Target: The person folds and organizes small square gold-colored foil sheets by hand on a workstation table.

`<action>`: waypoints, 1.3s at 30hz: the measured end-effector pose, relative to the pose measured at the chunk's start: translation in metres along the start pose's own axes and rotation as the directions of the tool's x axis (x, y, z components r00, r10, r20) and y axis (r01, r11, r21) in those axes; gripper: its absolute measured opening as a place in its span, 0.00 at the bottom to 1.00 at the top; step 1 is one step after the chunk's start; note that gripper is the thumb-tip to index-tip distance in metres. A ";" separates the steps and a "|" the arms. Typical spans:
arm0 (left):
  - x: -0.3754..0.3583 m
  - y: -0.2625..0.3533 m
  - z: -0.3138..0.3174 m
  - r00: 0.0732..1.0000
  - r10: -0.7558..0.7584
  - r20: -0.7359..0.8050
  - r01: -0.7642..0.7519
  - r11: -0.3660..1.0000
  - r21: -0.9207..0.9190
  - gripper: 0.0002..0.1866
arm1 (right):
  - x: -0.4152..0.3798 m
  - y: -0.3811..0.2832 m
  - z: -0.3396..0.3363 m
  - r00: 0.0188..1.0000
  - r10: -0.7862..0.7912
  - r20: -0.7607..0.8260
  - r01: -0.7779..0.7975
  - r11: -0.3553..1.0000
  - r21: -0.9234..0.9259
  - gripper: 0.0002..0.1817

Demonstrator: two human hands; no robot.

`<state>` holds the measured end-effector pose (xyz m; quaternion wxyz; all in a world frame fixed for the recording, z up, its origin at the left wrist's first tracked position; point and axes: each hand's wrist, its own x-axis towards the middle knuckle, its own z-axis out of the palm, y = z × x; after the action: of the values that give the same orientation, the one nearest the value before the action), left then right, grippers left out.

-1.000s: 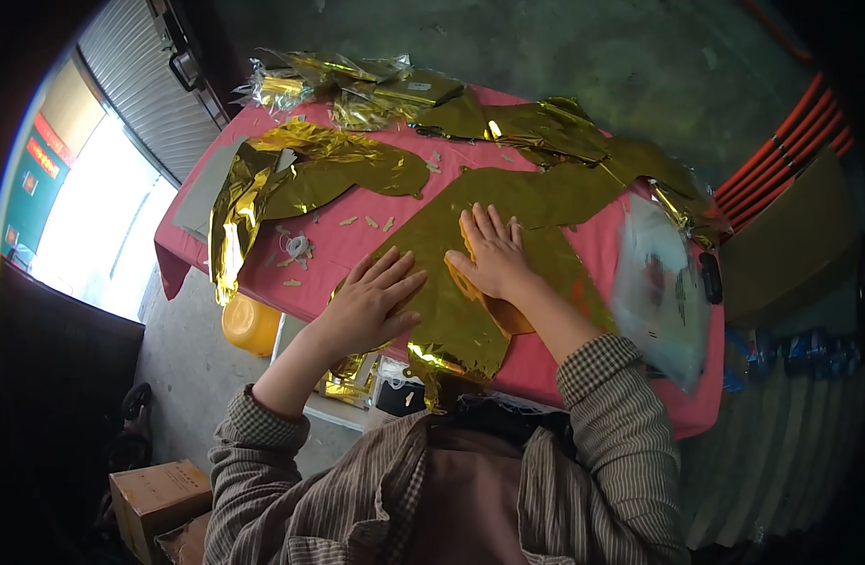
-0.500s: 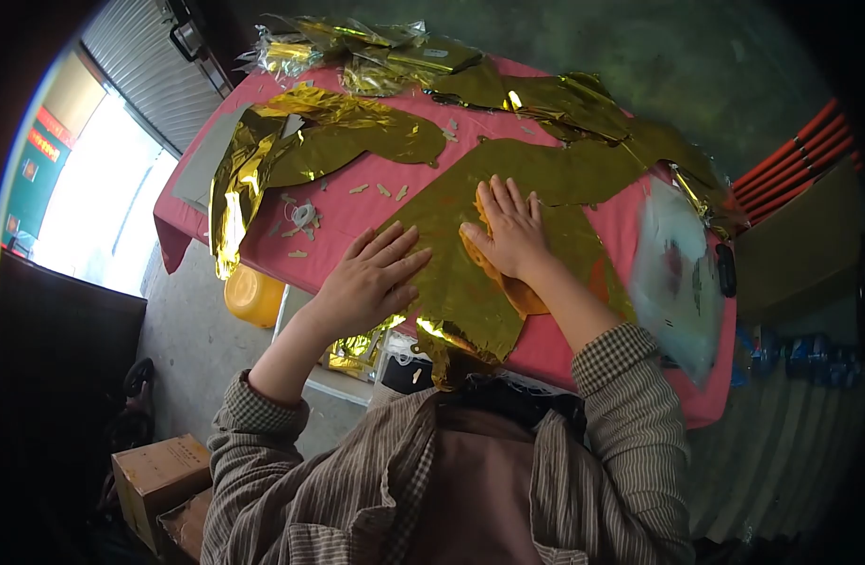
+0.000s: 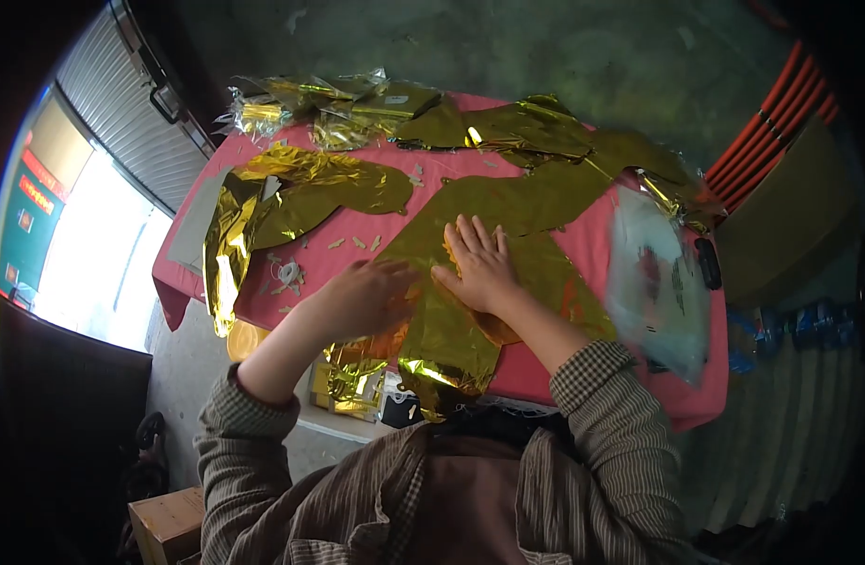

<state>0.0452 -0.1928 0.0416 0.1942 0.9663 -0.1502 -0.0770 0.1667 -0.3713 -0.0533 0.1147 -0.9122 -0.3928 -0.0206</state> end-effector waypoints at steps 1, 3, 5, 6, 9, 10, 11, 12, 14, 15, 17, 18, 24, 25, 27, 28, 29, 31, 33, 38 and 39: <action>0.016 0.000 -0.003 1.000 0.004 -0.004 -0.004 1.000 0.002 0.23 | -0.001 0.001 0.003 0.999 -0.014 -0.039 0.014 1.000 0.005 0.39; 0.054 -0.003 -0.006 0.999 0.006 0.054 -0.005 1.000 -0.027 0.21 | -0.003 0.002 0.009 0.996 -0.038 -0.083 0.036 0.999 -0.018 0.38; 0.093 -0.024 0.013 0.993 0.113 -0.044 -0.117 0.990 -0.083 0.18 | -0.005 0.001 0.008 0.987 -0.070 -0.143 0.067 0.997 -0.023 0.36; 0.105 -0.026 0.019 0.992 0.118 -0.046 -0.122 0.989 -0.082 0.18 | -0.005 -0.001 0.005 0.987 -0.068 -0.145 0.065 0.998 -0.027 0.36; 0.135 -0.037 0.037 0.958 0.165 -0.234 -0.184 0.981 -0.060 0.15 | -0.006 -0.004 0.000 0.997 -0.045 -0.059 0.045 0.999 -0.006 0.37; 0.141 -0.045 0.044 0.945 0.167 -0.282 -0.184 0.982 -0.036 0.14 | -0.006 -0.005 0.001 0.998 -0.023 -0.053 0.023 1.000 -0.001 0.38; 0.145 -0.054 0.051 0.929 0.171 -0.327 -0.185 0.983 -0.012 0.12 | -0.005 -0.006 0.001 0.999 0.001 -0.047 -0.001 1.000 0.005 0.38; 0.146 -0.056 0.051 0.930 0.179 -0.322 -0.194 0.981 -0.014 0.12 | -0.005 -0.007 0.000 0.999 0.012 -0.048 -0.011 1.000 0.004 0.38; 0.146 -0.061 0.052 0.891 0.205 -0.405 -0.272 0.956 -0.114 0.12 | -0.004 -0.008 -0.002 0.999 0.034 0.001 -0.034 0.999 0.019 0.40; 0.148 -0.065 0.054 0.869 0.235 -0.436 -0.304 0.948 -0.096 0.12 | -0.006 -0.011 0.001 0.986 0.017 -0.164 -0.012 0.999 0.031 0.36; 0.149 -0.070 0.062 0.863 0.226 -0.451 -0.295 0.951 -0.088 0.12 | -0.005 -0.007 0.001 0.981 0.045 -0.190 -0.007 0.981 0.195 0.32; 0.147 -0.066 0.062 0.859 0.206 -0.469 -0.272 0.959 -0.075 0.12 | -0.004 -0.003 -0.002 0.974 0.062 -0.216 0.020 0.933 0.359 0.28; 0.139 -0.053 0.063 0.836 0.218 -0.503 -0.213 0.975 0.068 0.12 | 0.001 0.065 -0.060 0.979 0.180 -0.097 -0.097 0.827 0.555 0.11; 0.139 -0.053 0.063 0.837 0.217 -0.502 -0.197 0.976 0.094 0.12 | -0.002 0.081 -0.070 0.978 0.158 -0.134 -0.105 0.936 0.336 0.11; 0.138 -0.053 0.063 0.830 0.225 -0.511 -0.189 0.974 0.121 0.11 | -0.006 0.107 -0.081 0.984 0.173 -0.050 -0.178 0.972 -0.152 0.09; 0.137 -0.052 0.061 0.855 0.202 -0.477 -0.169 0.979 0.110 0.12 | -0.006 0.121 -0.078 0.981 0.192 0.014 -0.173 0.911 -0.373 0.08; 0.137 -0.051 0.061 0.878 0.176 -0.446 -0.147 0.984 0.099 0.13 | -0.004 0.134 -0.069 0.981 0.196 0.004 -0.179 0.905 -0.386 0.08; 0.136 -0.051 0.061 0.873 0.181 -0.452 -0.155 0.983 0.095 0.13 | 0.002 0.154 -0.056 0.989 0.142 0.035 -0.123 0.937 -0.327 0.12; 0.137 -0.051 0.061 0.867 0.191 -0.460 -0.165 0.982 0.097 0.13 | 0.010 0.155 -0.063 0.971 0.213 0.109 -0.167 0.931 -0.324 0.18; 0.136 -0.050 0.060 0.869 0.186 -0.458 -0.161 0.983 0.094 0.13 | 0.020 0.166 -0.055 0.968 0.218 0.126 -0.167 0.931 -0.325 0.24; 0.136 -0.049 0.060 0.874 0.172 -0.455 -0.158 0.985 0.071 0.14 | 0.020 0.165 -0.055 0.968 0.224 0.113 -0.174 0.924 -0.341 0.24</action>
<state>0.1734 -0.2142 -0.0445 0.2148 0.9437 -0.1831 0.1727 0.3025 -0.4790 -0.0287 -0.0670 -0.9526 -0.2967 -0.0054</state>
